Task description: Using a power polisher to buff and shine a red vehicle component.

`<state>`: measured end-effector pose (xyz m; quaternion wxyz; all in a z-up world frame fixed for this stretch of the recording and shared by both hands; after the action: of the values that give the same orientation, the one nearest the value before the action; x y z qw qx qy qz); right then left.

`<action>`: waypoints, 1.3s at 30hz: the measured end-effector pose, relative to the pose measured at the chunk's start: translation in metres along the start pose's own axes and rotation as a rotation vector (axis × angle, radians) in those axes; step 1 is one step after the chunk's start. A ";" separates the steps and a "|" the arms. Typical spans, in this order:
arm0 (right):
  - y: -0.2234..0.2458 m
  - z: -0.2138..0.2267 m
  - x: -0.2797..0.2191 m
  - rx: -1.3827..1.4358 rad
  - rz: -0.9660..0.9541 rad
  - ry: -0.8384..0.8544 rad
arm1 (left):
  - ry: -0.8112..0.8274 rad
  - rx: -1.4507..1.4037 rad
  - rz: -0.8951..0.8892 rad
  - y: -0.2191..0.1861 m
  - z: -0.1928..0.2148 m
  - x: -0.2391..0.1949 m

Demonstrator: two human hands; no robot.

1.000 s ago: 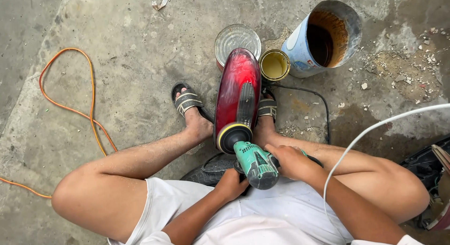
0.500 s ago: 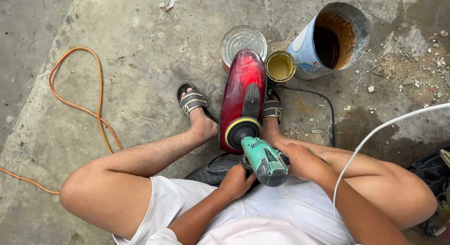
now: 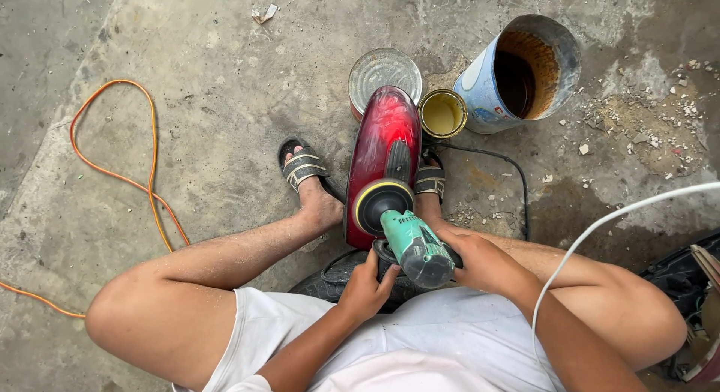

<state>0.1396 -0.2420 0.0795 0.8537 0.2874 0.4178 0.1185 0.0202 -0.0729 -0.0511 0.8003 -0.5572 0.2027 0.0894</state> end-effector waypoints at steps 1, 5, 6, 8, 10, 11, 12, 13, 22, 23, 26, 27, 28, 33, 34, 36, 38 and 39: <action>-0.006 -0.002 0.001 0.002 0.001 0.001 | 0.000 0.002 0.002 -0.007 0.005 0.003; -0.033 -0.006 0.002 0.059 -0.010 -0.076 | 0.003 0.006 -0.036 -0.043 0.023 0.022; -0.040 -0.005 0.003 0.090 -0.013 -0.096 | 0.002 0.011 -0.058 -0.056 0.028 0.029; -0.057 -0.005 0.004 0.123 -0.004 -0.135 | 0.013 0.035 -0.051 -0.061 0.025 0.034; -0.031 0.013 -0.007 0.158 0.004 -0.172 | 0.025 0.060 -0.041 -0.070 0.024 0.039; 0.005 0.032 -0.019 0.198 0.048 -0.215 | 0.031 0.072 -0.041 -0.078 0.026 0.040; 0.041 0.052 -0.031 0.239 0.090 -0.260 | 0.039 0.085 -0.043 -0.086 0.027 0.042; 0.001 0.038 -0.017 0.238 0.089 -0.263 | 0.041 0.084 -0.045 -0.095 0.031 0.045; -0.085 0.040 0.019 0.295 -0.036 -0.510 | 0.128 0.223 0.008 -0.129 0.059 0.067; -0.083 0.043 0.020 0.331 -0.032 -0.485 | 0.125 0.257 0.008 -0.133 0.062 0.067; -0.088 0.036 0.022 0.413 -0.052 -0.397 | 0.109 0.286 -0.006 -0.119 0.065 0.064; -0.093 0.029 0.022 0.454 -0.074 -0.335 | 0.092 0.277 -0.024 -0.111 0.064 0.063; -0.088 0.024 0.019 0.458 -0.073 -0.334 | 0.093 0.280 -0.022 -0.107 0.064 0.055; -0.058 -0.017 0.005 0.408 -0.182 -0.085 | 0.041 0.342 -0.051 -0.063 0.059 0.023; -0.060 -0.022 0.005 0.412 -0.184 -0.082 | 0.045 0.344 -0.048 -0.053 0.055 0.020; -0.061 -0.031 0.005 0.355 -0.123 -0.074 | 0.016 0.366 -0.076 -0.035 0.049 0.015; -0.062 -0.025 0.008 0.320 -0.145 -0.081 | 0.022 0.388 -0.054 -0.048 0.050 0.021; -0.064 -0.023 0.008 0.282 -0.165 -0.085 | 0.026 0.408 -0.031 -0.053 0.050 0.023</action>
<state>0.1242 -0.2808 0.0260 0.8286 0.3739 0.4159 -0.0242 0.0715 -0.0478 -0.0011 0.8953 -0.3875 0.2180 0.0269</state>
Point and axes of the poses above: each hand's wrist, its own x-axis towards the middle knuckle, its own z-axis out of the back of the hand, y = z × x, the point moved 6 cm from there along x, towards the middle knuckle, and after that the axes turned 5 degrees about -y, right-handed, at the moved point
